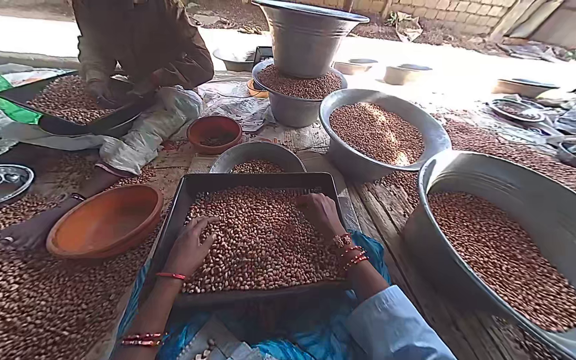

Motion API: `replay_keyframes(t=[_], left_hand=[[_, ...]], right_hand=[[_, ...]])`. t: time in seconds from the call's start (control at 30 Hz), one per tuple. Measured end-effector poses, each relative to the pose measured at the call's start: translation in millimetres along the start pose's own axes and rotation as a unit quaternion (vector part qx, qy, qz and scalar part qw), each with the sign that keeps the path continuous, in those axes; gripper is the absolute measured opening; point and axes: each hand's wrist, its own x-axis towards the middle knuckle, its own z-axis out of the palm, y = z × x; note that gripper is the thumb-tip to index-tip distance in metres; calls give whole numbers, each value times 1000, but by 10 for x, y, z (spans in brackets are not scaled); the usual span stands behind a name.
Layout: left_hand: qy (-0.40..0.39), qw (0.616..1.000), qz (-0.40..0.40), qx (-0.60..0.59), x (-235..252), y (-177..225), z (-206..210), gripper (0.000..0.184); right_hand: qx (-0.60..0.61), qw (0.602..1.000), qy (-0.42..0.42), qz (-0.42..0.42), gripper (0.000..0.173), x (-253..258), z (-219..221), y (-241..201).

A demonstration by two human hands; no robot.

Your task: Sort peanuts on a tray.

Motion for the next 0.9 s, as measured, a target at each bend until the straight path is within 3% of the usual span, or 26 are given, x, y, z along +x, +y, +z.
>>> replay_keyframes(t=[0.13, 0.33, 0.47, 0.53, 0.6, 0.63, 0.7, 0.73, 0.83, 0.9], left_hand=[[36, 999, 1, 18, 84, 262, -88, 36], [38, 994, 76, 69, 381, 741, -194, 25], [-35, 986, 89, 134, 745, 978, -15, 27], [-78, 980, 90, 159, 921, 1015, 102, 30], [-102, 973, 92, 183, 1051, 1030, 209, 32], [-108, 970, 91, 199, 1091, 1036, 259, 31], [-117, 961, 85, 237, 1146, 1065, 340, 30], [-121, 956, 86, 254, 1165, 1071, 375, 30], [-121, 946, 105, 280, 1197, 1051, 420, 29], [-109, 963, 95, 227, 1194, 1023, 372, 27]], right_hand=[[-26, 999, -14, 12, 26, 104, 75, 97], [-61, 998, -25, 12, 28, 132, 162, 2], [-46, 998, -39, 3, 31, 79, 163, 5], [22, 996, -65, -53, 29, -16, 70, 25], [190, 955, -97, -205, 22, -172, -36, 110], [299, 906, -118, -276, 18, -260, -55, 154], [450, 825, -122, -321, 12, -450, -96, 221], [469, 823, -90, -308, 12, -531, -116, 277], [429, 876, 17, -220, 19, -662, -101, 508], [413, 896, 49, -158, 19, -720, -63, 626]])
